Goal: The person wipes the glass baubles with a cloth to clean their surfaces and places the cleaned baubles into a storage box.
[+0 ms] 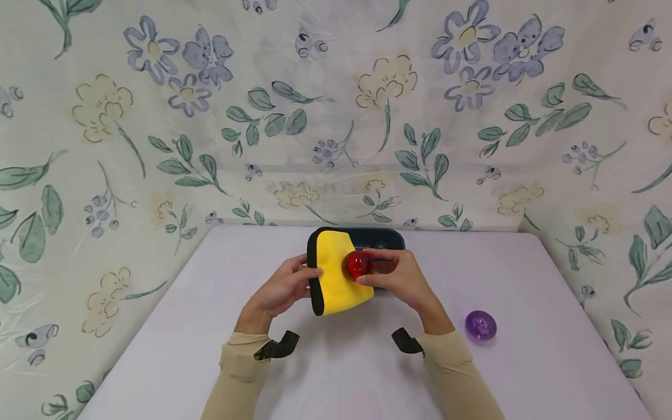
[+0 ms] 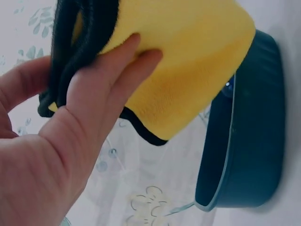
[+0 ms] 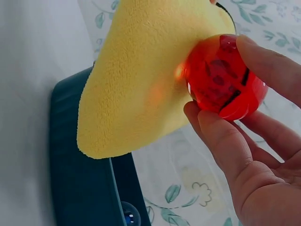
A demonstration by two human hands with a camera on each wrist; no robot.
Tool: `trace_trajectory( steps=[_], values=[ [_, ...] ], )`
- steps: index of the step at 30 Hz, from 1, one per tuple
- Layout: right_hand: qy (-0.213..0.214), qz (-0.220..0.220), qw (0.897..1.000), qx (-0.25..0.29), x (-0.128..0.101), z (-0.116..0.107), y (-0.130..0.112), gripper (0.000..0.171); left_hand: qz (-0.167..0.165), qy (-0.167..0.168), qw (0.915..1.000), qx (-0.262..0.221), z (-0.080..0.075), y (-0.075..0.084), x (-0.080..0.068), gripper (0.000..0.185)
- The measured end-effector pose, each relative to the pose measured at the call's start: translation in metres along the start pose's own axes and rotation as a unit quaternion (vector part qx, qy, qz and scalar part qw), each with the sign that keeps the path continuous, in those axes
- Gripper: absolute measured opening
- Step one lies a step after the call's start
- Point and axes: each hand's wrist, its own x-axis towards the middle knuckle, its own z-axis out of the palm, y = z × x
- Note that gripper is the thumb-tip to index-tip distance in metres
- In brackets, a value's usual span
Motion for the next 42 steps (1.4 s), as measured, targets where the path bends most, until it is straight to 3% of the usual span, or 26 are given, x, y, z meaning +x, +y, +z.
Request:
trace_trajectory(
  steps=[20,31,42],
  values=[
    [-0.020,-0.038,0.999,0.005,0.001,0.008,0.001,0.056,-0.006,0.040,0.9891,0.141,0.011,0.003,-0.004,0.041],
    [-0.007,-0.050,0.998,0.030,0.002,0.009,0.007,0.056,-0.007,0.017,0.9866,0.162,0.014,0.004,-0.004,0.037],
    [-0.016,-0.019,0.999,0.021,0.005,0.006,0.014,0.060,0.002,0.011,0.9872,0.159,0.017,0.008,-0.008,0.039]
  ],
)
